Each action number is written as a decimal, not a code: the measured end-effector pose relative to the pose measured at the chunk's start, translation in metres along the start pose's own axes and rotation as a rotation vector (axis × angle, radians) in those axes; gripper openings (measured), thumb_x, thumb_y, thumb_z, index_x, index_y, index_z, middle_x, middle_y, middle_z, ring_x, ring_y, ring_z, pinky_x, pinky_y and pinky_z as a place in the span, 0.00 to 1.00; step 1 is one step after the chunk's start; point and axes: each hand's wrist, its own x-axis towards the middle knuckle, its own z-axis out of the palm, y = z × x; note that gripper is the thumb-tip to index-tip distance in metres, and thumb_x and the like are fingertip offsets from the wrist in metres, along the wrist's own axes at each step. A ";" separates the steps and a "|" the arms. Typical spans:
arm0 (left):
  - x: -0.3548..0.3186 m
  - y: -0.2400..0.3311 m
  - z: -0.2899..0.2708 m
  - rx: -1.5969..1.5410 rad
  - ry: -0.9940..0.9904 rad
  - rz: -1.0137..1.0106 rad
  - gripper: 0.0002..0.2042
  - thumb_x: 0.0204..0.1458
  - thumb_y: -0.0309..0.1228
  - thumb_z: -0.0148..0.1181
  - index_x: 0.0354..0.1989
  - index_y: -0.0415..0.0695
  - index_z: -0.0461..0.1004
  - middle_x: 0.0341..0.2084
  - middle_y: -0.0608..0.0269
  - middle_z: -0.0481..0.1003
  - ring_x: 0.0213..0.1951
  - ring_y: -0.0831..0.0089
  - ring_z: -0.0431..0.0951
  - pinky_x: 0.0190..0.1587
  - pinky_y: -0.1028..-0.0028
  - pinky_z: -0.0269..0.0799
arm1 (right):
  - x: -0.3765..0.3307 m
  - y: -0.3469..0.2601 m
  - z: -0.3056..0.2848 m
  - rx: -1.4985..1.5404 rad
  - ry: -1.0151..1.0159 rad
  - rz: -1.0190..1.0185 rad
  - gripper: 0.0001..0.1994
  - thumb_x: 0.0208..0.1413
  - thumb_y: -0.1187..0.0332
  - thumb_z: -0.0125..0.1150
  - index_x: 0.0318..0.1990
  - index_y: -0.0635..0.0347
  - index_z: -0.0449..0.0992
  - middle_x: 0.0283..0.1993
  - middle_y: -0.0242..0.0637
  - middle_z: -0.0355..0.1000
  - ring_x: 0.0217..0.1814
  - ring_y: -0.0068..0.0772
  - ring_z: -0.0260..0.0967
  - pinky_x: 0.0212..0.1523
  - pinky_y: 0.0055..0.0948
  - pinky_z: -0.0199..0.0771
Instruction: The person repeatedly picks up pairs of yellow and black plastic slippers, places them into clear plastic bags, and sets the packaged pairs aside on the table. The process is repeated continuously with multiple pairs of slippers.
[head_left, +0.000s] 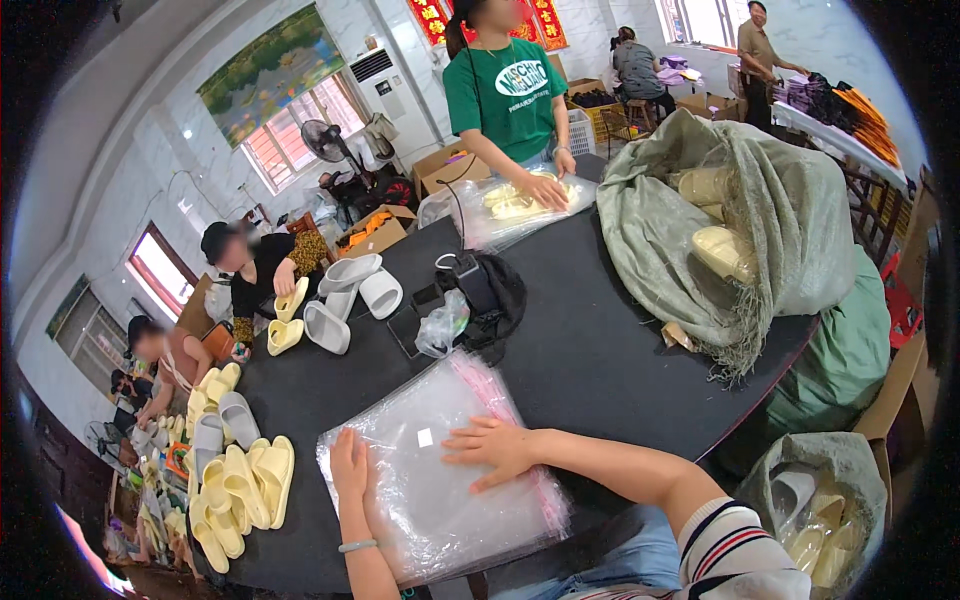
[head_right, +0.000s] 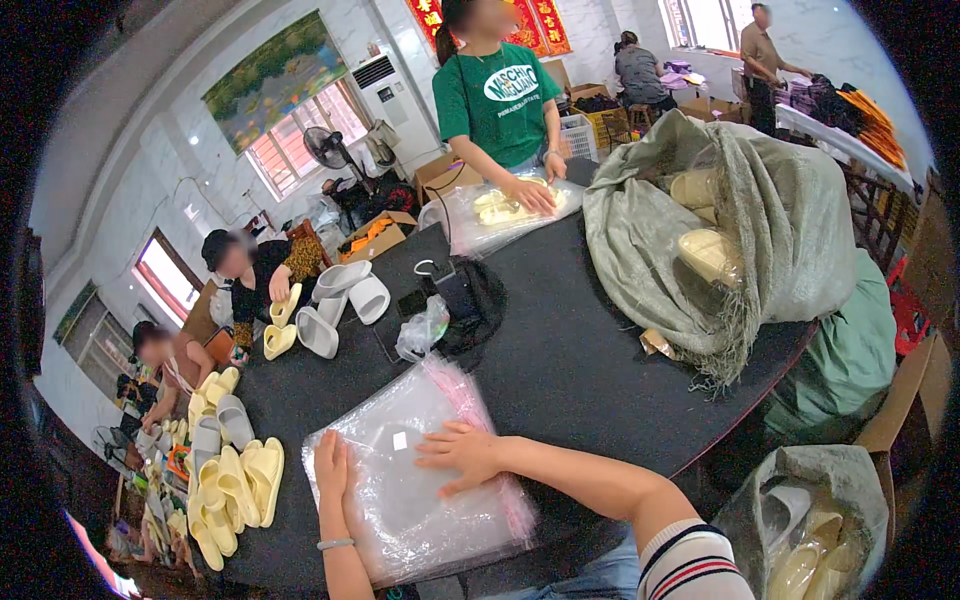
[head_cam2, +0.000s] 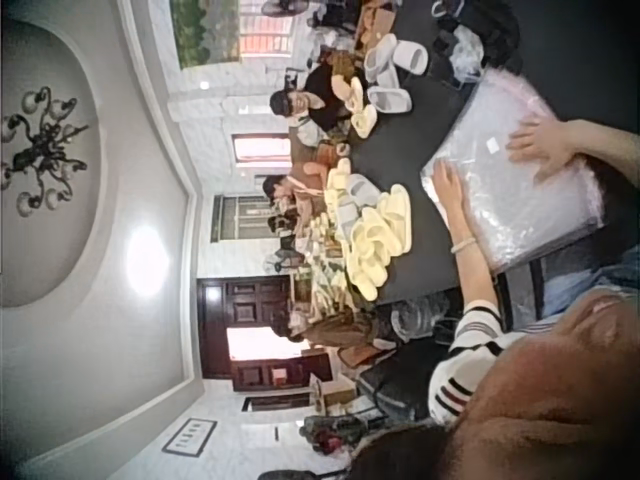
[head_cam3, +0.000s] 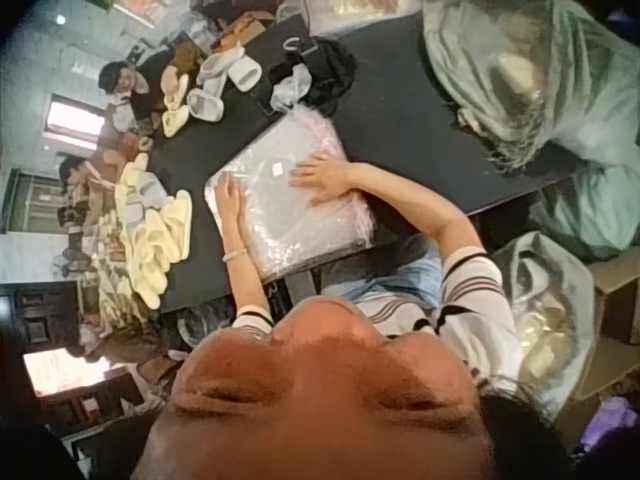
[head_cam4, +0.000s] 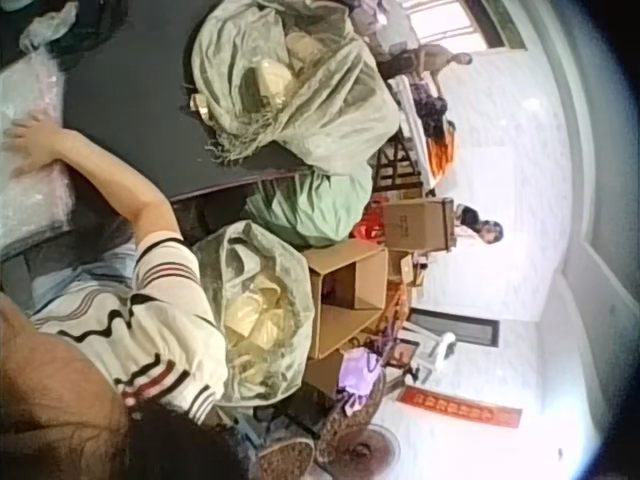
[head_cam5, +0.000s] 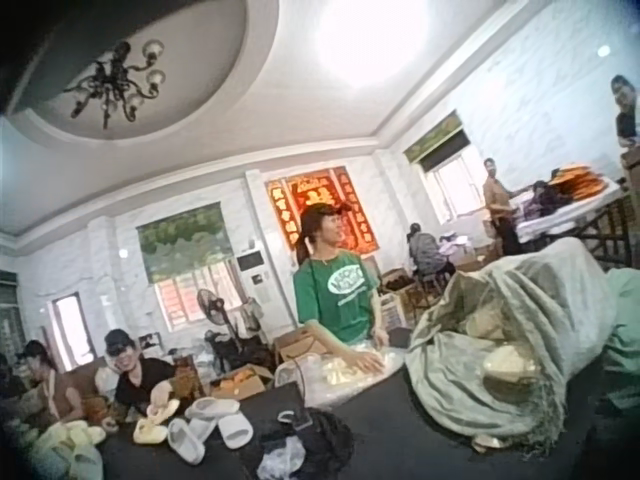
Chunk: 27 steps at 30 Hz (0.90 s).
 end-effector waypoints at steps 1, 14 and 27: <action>0.000 0.000 0.000 0.000 0.002 0.004 0.22 0.60 0.36 0.48 0.59 0.37 0.66 0.60 0.50 0.65 0.64 0.56 0.60 0.68 0.57 0.44 | 0.000 0.000 0.000 0.001 0.005 -0.004 0.38 0.55 0.38 0.47 0.68 0.48 0.56 0.73 0.40 0.46 0.76 0.42 0.38 0.72 0.51 0.31; -0.002 -0.012 0.006 -0.025 -0.015 -0.021 0.22 0.58 0.35 0.50 0.60 0.38 0.65 0.60 0.49 0.65 0.64 0.54 0.60 0.68 0.58 0.46 | -0.082 0.068 -0.096 0.047 0.405 0.131 0.27 0.51 0.58 0.64 0.57 0.61 0.69 0.60 0.47 0.67 0.64 0.47 0.61 0.63 0.41 0.62; 0.002 -0.010 0.006 -0.036 0.003 0.004 0.21 0.59 0.33 0.48 0.59 0.37 0.66 0.59 0.48 0.65 0.63 0.55 0.61 0.68 0.57 0.45 | -0.397 0.168 -0.163 -0.967 0.143 1.536 0.32 0.42 0.67 0.64 0.59 0.59 0.62 0.55 0.51 0.66 0.55 0.45 0.67 0.50 0.40 0.69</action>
